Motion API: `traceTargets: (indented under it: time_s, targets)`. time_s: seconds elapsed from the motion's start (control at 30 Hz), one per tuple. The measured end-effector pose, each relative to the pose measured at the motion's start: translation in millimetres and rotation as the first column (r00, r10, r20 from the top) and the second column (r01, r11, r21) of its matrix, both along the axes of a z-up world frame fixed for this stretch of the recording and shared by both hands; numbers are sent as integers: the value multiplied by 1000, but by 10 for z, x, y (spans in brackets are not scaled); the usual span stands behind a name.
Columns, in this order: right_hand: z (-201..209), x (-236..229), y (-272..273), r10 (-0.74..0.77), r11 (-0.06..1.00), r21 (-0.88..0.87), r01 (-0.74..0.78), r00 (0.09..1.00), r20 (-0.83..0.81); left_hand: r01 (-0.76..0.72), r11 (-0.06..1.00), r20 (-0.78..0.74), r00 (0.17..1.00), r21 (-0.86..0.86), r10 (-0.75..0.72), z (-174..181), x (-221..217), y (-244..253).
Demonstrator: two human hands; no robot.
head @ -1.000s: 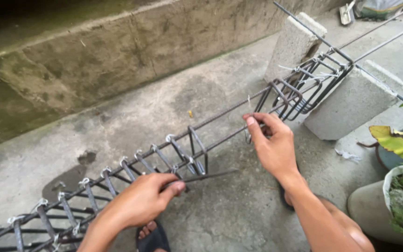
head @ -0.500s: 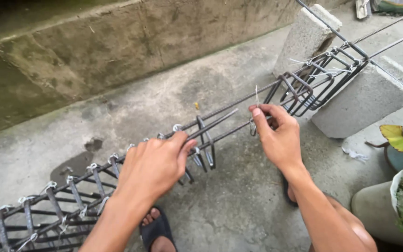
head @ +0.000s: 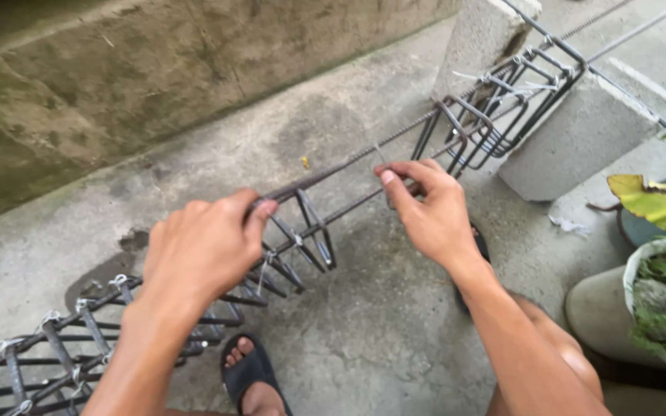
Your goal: Tying steel rebar together with wire using a manual twisting tool to create a reinforcement cage.
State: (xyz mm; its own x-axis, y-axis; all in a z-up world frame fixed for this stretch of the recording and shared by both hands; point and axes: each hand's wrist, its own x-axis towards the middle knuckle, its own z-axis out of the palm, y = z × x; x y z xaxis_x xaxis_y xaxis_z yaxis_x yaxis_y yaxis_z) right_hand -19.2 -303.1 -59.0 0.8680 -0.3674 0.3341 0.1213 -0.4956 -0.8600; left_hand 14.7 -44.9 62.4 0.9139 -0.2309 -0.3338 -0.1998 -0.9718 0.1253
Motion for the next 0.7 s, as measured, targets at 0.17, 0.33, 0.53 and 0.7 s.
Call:
traceTargets:
  time_s: [0.17,0.33,0.53,0.7]
  targets:
    - [-16,-5,36,153,957,269,-106,975,-161,-147,987,-33,989,-61,145,2,-94,65]
    - [-37,53,132,277,905,401,-139,909,-312,-222,951,105,963,-214,249,-177,-258,226]
    - [-455,239,234,368,881,431,-193,854,-369,-200,956,115,967,-216,228,-266,-262,370]
    - [-576,340,284,412,866,454,-210,813,-411,-154,953,117,975,-259,189,-345,-286,493]
